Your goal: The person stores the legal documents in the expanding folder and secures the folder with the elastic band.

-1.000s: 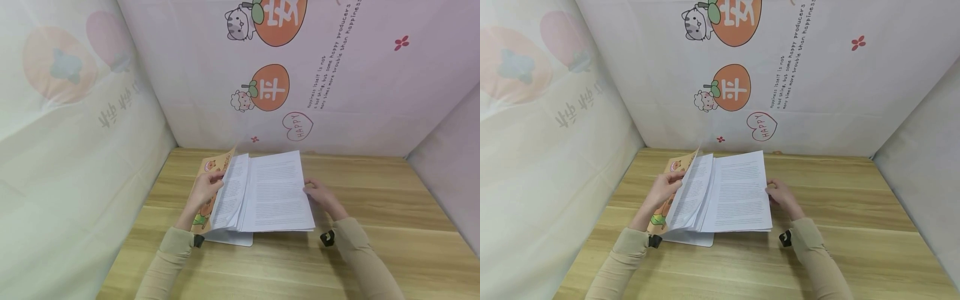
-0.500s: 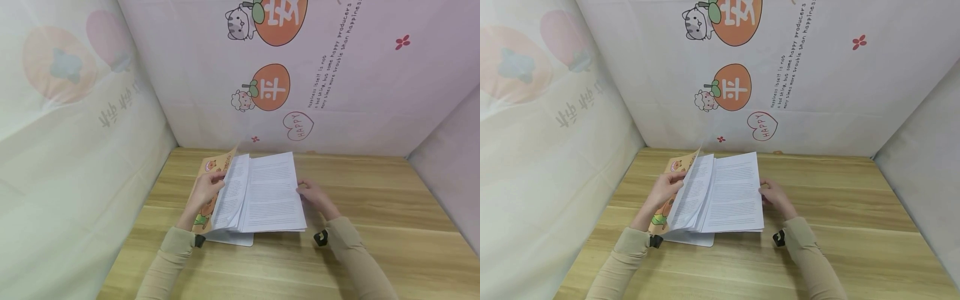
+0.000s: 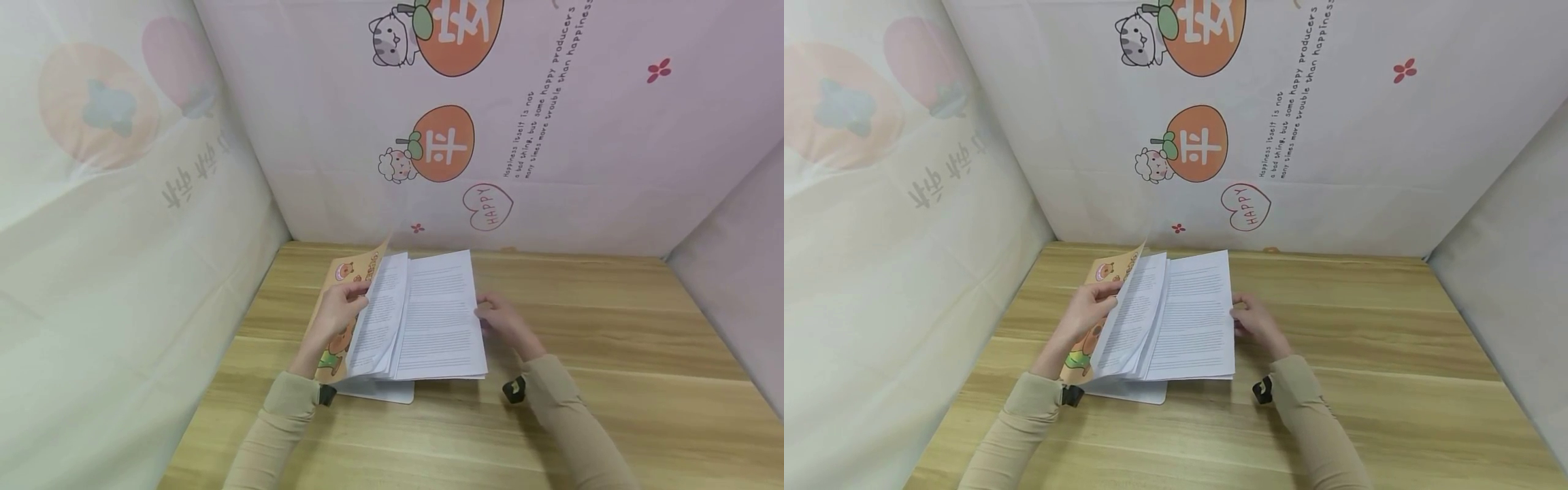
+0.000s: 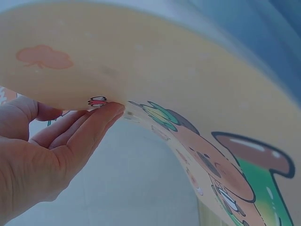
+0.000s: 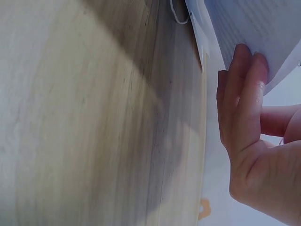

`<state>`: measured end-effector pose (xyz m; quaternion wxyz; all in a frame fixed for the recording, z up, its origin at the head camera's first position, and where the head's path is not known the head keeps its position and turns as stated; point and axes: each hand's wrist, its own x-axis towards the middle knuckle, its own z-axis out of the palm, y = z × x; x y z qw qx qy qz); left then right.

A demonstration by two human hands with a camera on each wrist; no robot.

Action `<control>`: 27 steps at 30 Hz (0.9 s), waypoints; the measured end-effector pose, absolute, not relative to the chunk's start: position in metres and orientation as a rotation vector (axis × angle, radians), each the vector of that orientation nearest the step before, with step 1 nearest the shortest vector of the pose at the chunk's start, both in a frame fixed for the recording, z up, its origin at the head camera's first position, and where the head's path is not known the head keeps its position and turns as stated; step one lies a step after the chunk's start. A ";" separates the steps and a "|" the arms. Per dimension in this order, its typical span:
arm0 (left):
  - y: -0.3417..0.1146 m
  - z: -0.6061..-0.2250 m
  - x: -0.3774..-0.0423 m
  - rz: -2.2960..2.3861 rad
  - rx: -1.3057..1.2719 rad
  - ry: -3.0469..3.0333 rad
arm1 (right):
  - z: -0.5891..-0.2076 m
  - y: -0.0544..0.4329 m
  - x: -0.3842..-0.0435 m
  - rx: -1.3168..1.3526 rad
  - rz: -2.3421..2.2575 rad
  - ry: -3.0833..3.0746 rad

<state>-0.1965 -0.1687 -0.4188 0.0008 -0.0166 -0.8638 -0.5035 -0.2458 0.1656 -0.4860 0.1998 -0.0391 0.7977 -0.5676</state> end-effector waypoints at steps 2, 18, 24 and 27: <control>-0.169 -0.419 -0.197 -1.585 -0.047 -2.712 | -0.487 0.163 -0.246 -0.100 -1.615 2.205; -0.170 -0.419 -0.197 -1.592 -0.020 -2.711 | -0.491 0.137 -0.252 -0.086 -1.654 2.110; -0.170 -0.420 -0.196 -1.581 -0.040 -2.709 | -0.492 0.131 -0.255 -0.047 -1.647 2.106; -0.170 -0.420 -0.196 -1.577 -0.032 -2.714 | -0.492 0.127 -0.257 -0.044 -1.634 2.106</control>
